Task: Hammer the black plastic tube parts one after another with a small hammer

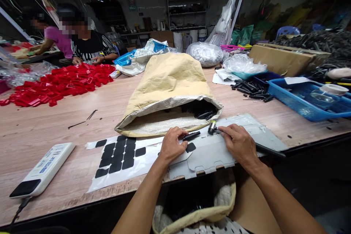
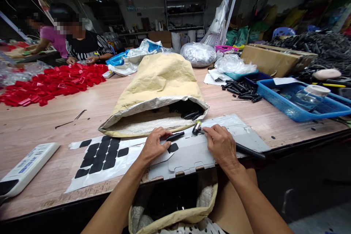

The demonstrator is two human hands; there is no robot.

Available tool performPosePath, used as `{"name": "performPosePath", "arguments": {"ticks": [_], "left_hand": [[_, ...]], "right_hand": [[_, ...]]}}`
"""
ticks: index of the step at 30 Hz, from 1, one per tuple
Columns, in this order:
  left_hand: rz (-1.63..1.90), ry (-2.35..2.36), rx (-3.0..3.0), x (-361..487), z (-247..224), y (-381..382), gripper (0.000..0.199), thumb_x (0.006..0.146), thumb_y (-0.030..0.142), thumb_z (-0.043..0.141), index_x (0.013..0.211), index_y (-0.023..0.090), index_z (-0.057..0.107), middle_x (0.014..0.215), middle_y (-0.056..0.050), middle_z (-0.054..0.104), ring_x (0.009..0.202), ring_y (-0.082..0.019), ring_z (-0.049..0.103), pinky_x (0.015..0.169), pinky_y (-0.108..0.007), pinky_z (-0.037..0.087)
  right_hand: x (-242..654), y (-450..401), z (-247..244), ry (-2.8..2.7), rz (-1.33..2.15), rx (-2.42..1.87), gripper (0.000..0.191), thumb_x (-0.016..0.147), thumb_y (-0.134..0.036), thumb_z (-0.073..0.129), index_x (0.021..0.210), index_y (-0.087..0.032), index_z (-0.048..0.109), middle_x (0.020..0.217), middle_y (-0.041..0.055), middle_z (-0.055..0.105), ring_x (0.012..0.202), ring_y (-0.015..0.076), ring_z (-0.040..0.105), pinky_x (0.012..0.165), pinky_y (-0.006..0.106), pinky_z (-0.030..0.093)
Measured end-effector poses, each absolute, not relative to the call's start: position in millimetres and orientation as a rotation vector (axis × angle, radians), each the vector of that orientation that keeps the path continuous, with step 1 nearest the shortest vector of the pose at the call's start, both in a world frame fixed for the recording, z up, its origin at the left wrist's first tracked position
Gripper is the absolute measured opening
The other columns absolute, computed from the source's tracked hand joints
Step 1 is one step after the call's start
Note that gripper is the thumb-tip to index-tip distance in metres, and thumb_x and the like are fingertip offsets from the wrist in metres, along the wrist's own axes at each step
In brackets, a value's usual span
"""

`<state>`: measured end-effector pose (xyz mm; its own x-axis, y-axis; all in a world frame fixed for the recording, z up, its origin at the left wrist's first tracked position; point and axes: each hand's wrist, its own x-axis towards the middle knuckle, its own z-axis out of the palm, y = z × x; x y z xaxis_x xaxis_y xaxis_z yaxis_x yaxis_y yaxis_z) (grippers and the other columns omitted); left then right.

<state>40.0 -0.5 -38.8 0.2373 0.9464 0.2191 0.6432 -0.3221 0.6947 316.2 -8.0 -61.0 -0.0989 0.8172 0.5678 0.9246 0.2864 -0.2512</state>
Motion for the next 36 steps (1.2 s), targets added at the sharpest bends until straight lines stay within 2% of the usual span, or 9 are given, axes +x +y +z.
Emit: {"name": "performPosePath", "arguments": {"ticks": [8,14,18,21,25,28,31,33,36], "left_hand": [[0.833,1.475,2.103,41,-38,-1,0.03,0.068,0.012,0.065,0.096,0.022,0.071,0.089,-0.003,0.065,0.092,-0.023,0.058,0.086,-0.037,0.047],[0.787,1.483,2.123,42,-32,-1,0.013,0.084,0.029,0.067,0.094,0.021,0.071,0.088,-0.004,0.066,0.09,-0.023,0.059,0.083,-0.035,0.045],[0.663,1.371,2.047,41,-1,-36,0.017,0.093,0.035,0.059,0.1,0.025,0.071,0.094,-0.002,0.07,0.087,-0.02,0.061,0.077,-0.03,0.043],[0.46,1.24,1.912,40,13,-78,0.021,0.098,0.041,0.052,0.1,0.029,0.07,0.083,0.002,0.071,0.075,-0.017,0.062,0.067,-0.027,0.041],[0.218,1.326,1.842,38,-21,-125,0.023,0.097,0.042,0.051,0.099,0.03,0.071,0.089,-0.002,0.075,0.081,-0.022,0.067,0.067,-0.029,0.043],[0.021,1.582,1.838,34,-63,-143,0.033,0.097,0.041,0.046,0.11,0.025,0.072,0.1,-0.012,0.075,0.092,-0.031,0.07,0.076,-0.037,0.047],[-0.155,1.737,1.836,34,-78,-149,0.039,0.096,0.036,0.046,0.123,0.021,0.07,0.104,-0.016,0.075,0.098,-0.036,0.071,0.081,-0.041,0.047],[-0.152,1.665,1.832,36,-64,-147,0.036,0.093,0.035,0.052,0.122,0.023,0.07,0.097,-0.012,0.076,0.094,-0.031,0.071,0.077,-0.036,0.047],[0.016,1.368,1.793,41,-24,-127,0.027,0.093,0.04,0.055,0.102,0.024,0.075,0.079,-0.003,0.074,0.077,-0.02,0.068,0.065,-0.026,0.043]], "right_hand": [[316,-8,-67,-1.922,-0.258,-1.556,0.025,0.093,-0.022,0.055,0.109,-0.024,0.074,0.088,0.0048,0.066,0.085,0.0214,0.053,0.077,0.034,0.041],[316,-7,-66,-1.927,-0.246,-1.567,0.024,0.093,-0.022,0.056,0.108,-0.024,0.074,0.088,0.0047,0.066,0.085,0.0214,0.052,0.077,0.034,0.04],[315,-8,-64,-1.917,-0.239,-1.566,0.023,0.093,-0.022,0.057,0.108,-0.024,0.074,0.089,0.0043,0.066,0.086,0.0213,0.052,0.078,0.033,0.04],[314,-8,-64,-1.917,-0.252,-1.572,0.023,0.094,-0.023,0.056,0.107,-0.024,0.074,0.088,0.0043,0.066,0.086,0.0215,0.052,0.079,0.034,0.04],[314,-8,-66,-1.92,-0.267,-1.571,0.022,0.094,-0.023,0.056,0.107,-0.024,0.074,0.088,0.0046,0.066,0.086,0.0213,0.052,0.078,0.034,0.04],[314,-8,-66,-1.923,-0.282,-1.566,0.023,0.094,-0.023,0.056,0.108,-0.024,0.074,0.089,0.0046,0.066,0.086,0.021,0.052,0.078,0.033,0.039],[313,-9,-66,-1.92,-0.298,-1.572,0.023,0.094,-0.022,0.057,0.109,-0.024,0.074,0.089,0.0043,0.066,0.085,0.0208,0.051,0.077,0.033,0.039],[313,-9,-65,-1.914,-0.304,-1.578,0.023,0.094,-0.022,0.057,0.109,-0.024,0.074,0.089,0.0039,0.066,0.085,0.0207,0.051,0.076,0.033,0.039],[312,-10,-65,-1.913,-0.305,-1.582,0.023,0.094,-0.021,0.058,0.109,-0.024,0.074,0.089,0.0038,0.066,0.085,0.021,0.051,0.077,0.033,0.039]]}}
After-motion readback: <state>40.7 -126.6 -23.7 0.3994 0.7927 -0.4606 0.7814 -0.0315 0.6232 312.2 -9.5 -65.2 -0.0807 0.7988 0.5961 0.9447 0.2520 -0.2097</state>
